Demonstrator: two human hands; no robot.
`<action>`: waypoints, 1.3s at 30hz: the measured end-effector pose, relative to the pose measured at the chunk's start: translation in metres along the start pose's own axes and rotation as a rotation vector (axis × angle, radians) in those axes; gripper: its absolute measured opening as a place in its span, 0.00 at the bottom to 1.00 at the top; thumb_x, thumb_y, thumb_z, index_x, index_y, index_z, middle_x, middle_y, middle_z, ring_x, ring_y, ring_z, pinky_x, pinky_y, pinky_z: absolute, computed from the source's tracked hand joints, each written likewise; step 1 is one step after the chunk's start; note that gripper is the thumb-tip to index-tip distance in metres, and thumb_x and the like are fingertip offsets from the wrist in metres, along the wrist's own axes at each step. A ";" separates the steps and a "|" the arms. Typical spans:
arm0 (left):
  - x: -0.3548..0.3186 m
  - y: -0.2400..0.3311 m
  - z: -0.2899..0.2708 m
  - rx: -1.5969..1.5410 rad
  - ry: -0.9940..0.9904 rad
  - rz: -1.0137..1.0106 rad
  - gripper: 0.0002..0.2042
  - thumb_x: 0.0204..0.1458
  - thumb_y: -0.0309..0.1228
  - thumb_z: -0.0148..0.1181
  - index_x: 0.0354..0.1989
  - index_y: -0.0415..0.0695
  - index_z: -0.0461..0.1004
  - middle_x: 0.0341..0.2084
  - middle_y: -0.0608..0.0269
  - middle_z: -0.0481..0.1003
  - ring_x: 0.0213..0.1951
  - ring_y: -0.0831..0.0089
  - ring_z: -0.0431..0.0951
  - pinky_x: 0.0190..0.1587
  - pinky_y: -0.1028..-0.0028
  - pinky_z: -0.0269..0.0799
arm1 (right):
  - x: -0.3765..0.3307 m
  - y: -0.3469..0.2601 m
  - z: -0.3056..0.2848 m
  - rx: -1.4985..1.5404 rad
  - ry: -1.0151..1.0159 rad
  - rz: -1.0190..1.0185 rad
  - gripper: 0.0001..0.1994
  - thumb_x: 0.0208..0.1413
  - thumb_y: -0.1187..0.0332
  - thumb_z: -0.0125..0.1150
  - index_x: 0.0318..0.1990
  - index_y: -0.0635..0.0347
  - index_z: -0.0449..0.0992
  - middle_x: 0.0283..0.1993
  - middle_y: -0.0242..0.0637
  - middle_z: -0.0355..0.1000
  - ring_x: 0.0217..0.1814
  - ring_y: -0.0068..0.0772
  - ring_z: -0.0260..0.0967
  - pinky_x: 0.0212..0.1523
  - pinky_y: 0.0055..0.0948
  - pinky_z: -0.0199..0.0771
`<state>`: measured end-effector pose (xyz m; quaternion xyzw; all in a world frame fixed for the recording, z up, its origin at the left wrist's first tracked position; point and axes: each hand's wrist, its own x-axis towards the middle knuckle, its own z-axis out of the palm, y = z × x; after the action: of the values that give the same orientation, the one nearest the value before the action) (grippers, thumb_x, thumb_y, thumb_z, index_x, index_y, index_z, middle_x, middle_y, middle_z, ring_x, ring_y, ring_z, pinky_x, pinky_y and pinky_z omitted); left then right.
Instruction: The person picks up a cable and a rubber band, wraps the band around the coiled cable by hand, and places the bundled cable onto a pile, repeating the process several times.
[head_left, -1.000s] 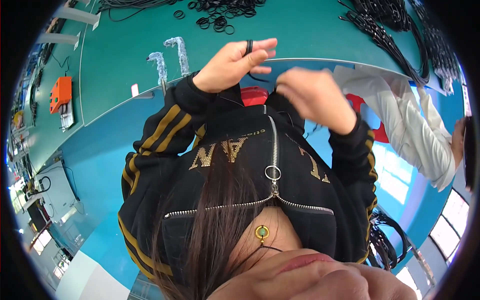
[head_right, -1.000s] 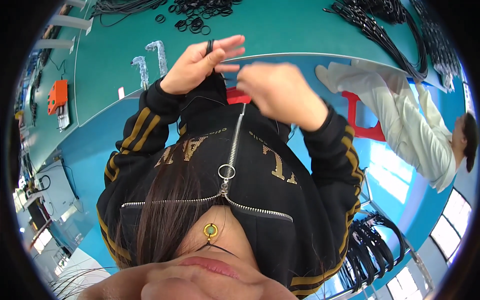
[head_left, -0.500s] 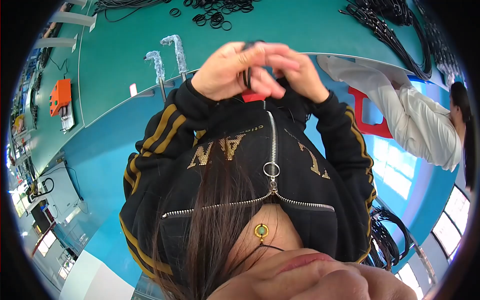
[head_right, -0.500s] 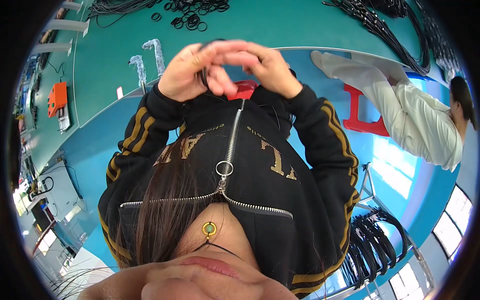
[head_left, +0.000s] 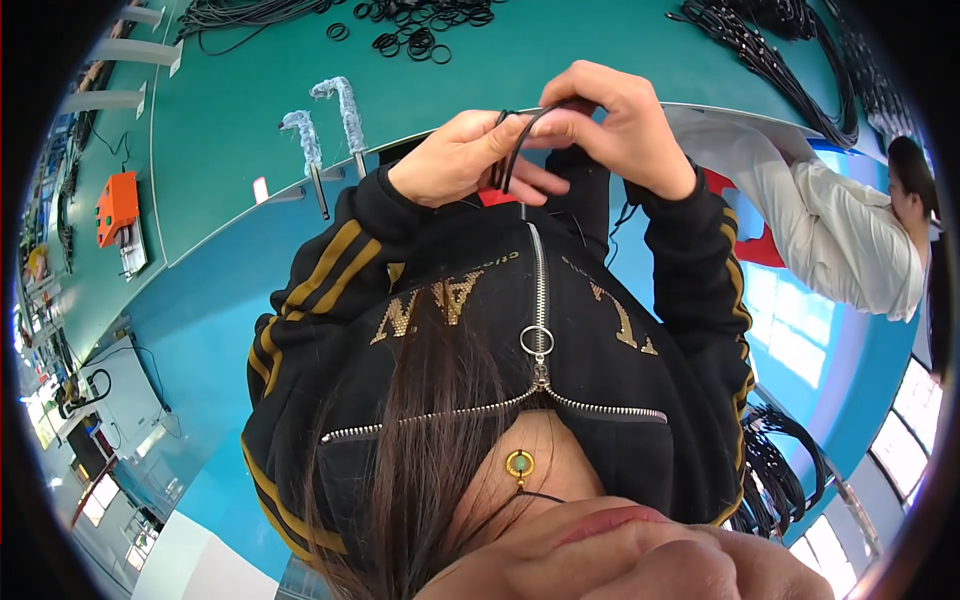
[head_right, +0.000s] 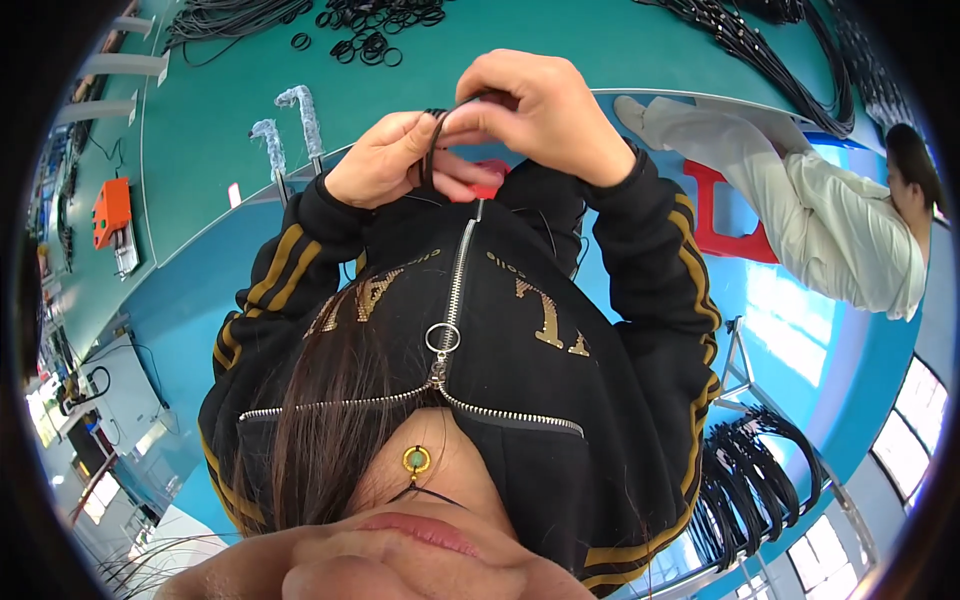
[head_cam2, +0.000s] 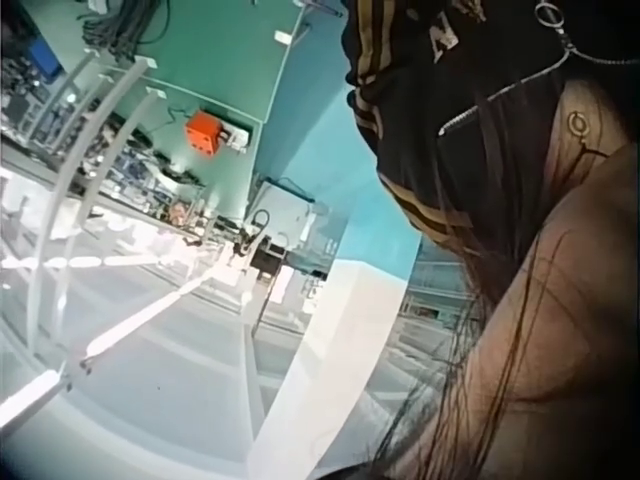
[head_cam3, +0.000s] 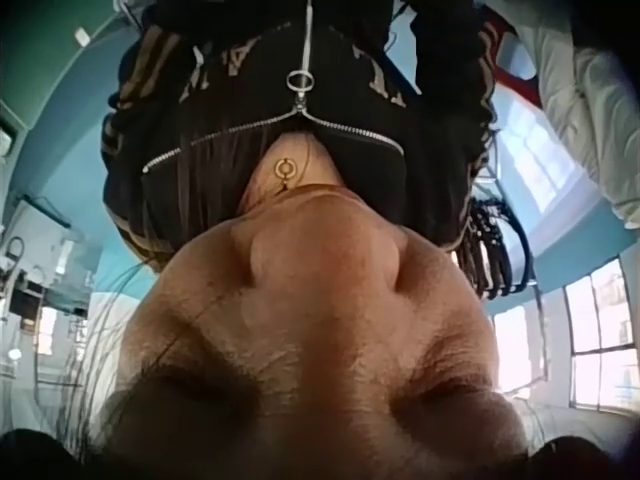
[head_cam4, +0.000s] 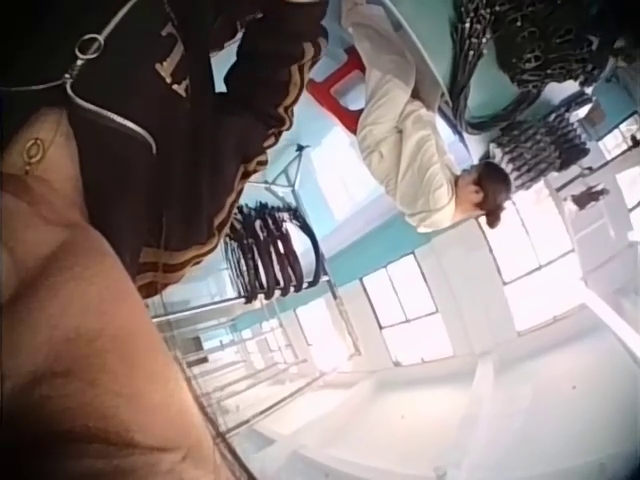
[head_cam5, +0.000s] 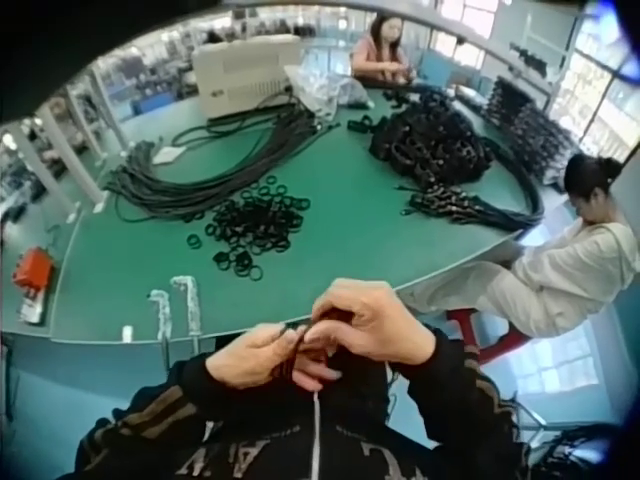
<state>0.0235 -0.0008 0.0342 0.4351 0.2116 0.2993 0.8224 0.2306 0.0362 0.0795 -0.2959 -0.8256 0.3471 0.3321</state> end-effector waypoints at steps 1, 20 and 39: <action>-0.004 0.004 0.000 -0.050 -0.042 -0.005 0.24 0.64 0.40 0.43 0.61 0.33 0.57 0.54 0.41 0.66 0.47 0.58 0.77 0.44 0.68 0.78 | 0.004 0.007 0.001 -0.006 -0.006 -0.005 0.04 0.52 0.74 0.59 0.35 0.64 0.76 0.27 0.33 0.70 0.27 0.26 0.68 0.30 0.24 0.69; 0.015 0.016 -0.016 0.028 0.290 0.364 0.24 0.64 0.39 0.40 0.61 0.31 0.57 0.58 0.44 0.63 0.58 0.55 0.67 0.57 0.61 0.68 | -0.056 -0.016 0.038 -0.176 -0.327 0.246 0.06 0.54 0.72 0.56 0.39 0.63 0.70 0.24 0.44 0.69 0.25 0.45 0.69 0.26 0.37 0.66; 0.003 0.004 0.002 0.092 0.089 0.242 0.25 0.62 0.39 0.47 0.61 0.32 0.57 0.58 0.51 0.65 0.53 0.61 0.72 0.51 0.68 0.73 | 0.016 -0.008 -0.010 -0.362 -0.067 -0.106 0.06 0.48 0.73 0.62 0.34 0.63 0.74 0.26 0.38 0.71 0.29 0.36 0.71 0.30 0.29 0.70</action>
<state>0.0259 0.0016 0.0385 0.4808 0.2073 0.4055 0.7492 0.2268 0.0469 0.0962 -0.2952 -0.8996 0.1846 0.2636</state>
